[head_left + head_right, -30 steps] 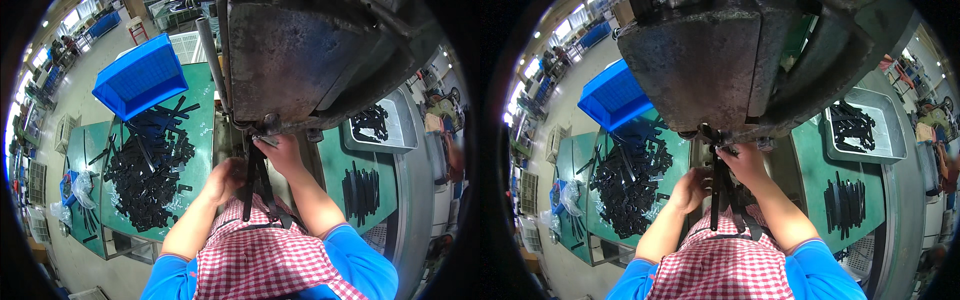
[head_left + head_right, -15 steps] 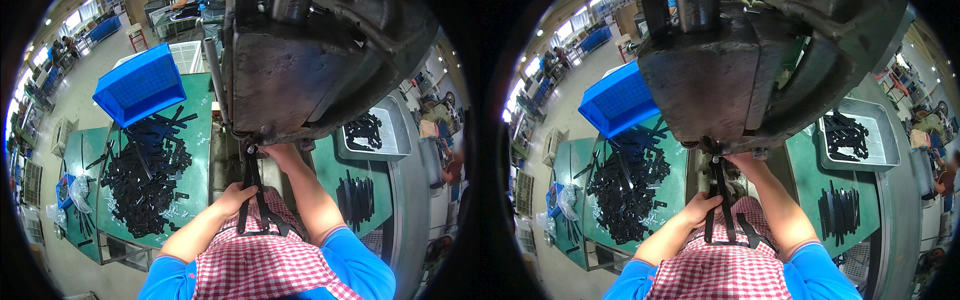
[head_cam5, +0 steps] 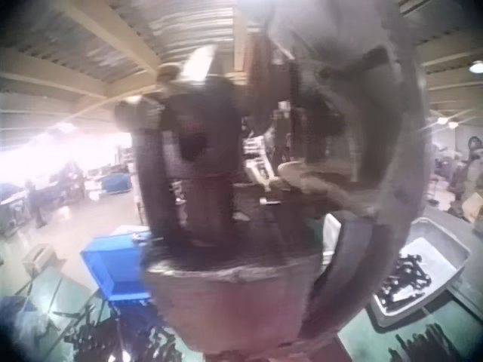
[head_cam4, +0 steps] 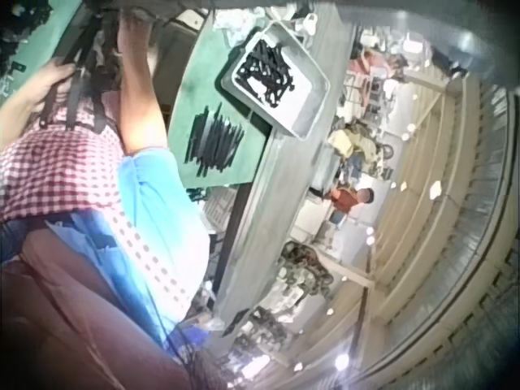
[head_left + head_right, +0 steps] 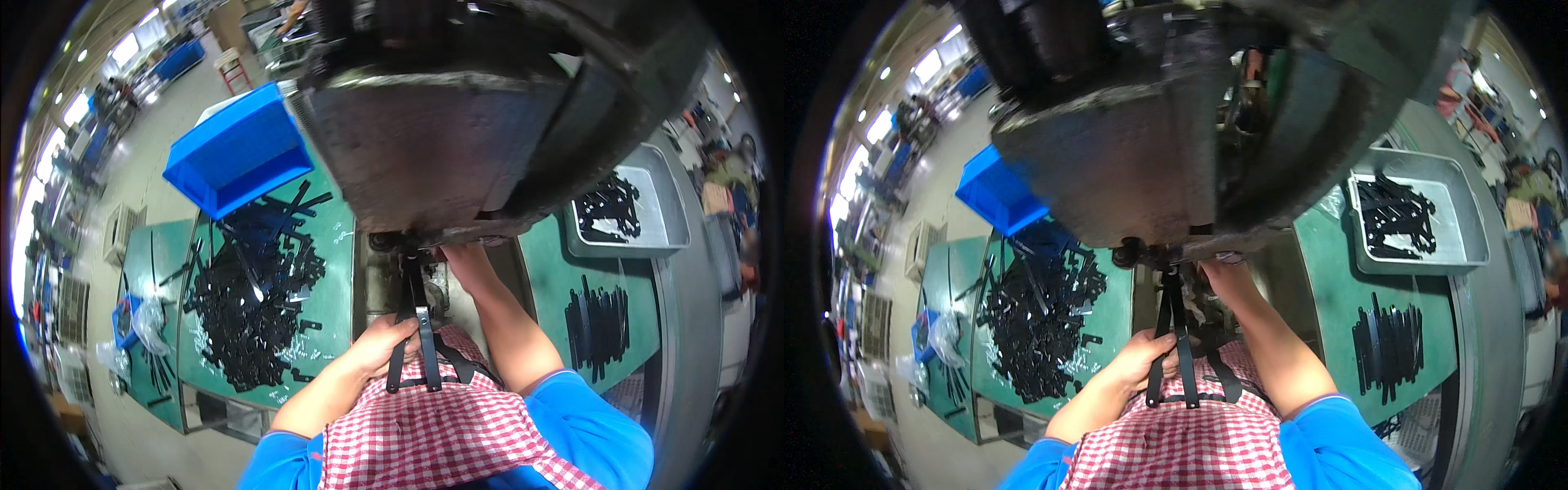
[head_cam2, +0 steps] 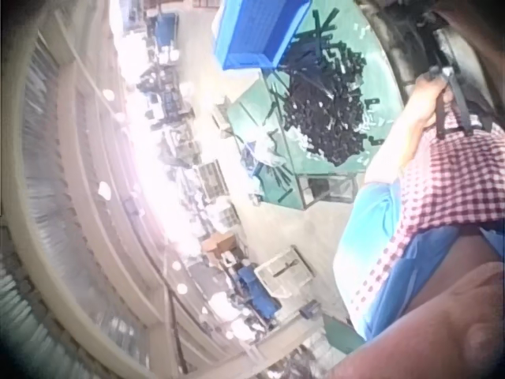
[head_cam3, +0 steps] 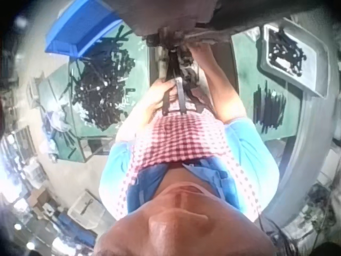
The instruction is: The person repeatedly picks up black plastic strips from a pile on a green workbench, places them into a press machine, and operates the press. The processed strips are then placed into a metal tray. The task is performed continuously throughout the clip.
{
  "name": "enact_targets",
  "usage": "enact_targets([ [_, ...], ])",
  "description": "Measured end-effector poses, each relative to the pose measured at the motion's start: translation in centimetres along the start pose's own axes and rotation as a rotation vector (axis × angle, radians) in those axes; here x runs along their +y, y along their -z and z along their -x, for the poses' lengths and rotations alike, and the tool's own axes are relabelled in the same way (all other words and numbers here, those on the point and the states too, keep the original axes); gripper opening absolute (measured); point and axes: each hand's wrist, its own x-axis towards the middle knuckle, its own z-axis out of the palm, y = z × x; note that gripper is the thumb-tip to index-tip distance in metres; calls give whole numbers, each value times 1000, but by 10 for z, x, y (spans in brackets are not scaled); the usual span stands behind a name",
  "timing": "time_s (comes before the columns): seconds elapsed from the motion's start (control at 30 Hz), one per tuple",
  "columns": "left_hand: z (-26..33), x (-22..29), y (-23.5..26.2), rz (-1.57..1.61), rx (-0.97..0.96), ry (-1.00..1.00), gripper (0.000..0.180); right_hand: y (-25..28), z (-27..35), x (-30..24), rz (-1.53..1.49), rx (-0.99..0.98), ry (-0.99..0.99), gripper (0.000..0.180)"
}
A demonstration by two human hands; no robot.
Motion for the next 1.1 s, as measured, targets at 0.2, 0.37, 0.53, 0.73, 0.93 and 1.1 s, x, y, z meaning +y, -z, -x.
enact_targets([
  [0.2, -10, 0, -23, -705, 42, -242, 40, 20, 122, -59, -496, -674, -352, 31],
  [0.37, -38, -3, -41, -1148, 23, -508, 54, 98, 133, -80, -241, 37, -538, 25],
  [0.53, -57, -11, -61, -1285, -3, -283, 45, 215, 127, -15, -553, 680, -176, 31],
  [0.73, -68, -48, -81, -1285, 94, -200, 38, 291, 197, 123, 682, 674, -404, 52],
  [0.93, -55, -58, -67, -1345, 315, -297, 39, 262, 275, 172, 1081, 206, -776, 74],
  [1.1, -32, -37, 1, -1270, 728, -215, 35, 271, 260, 176, 1016, 128, -767, 42],
])
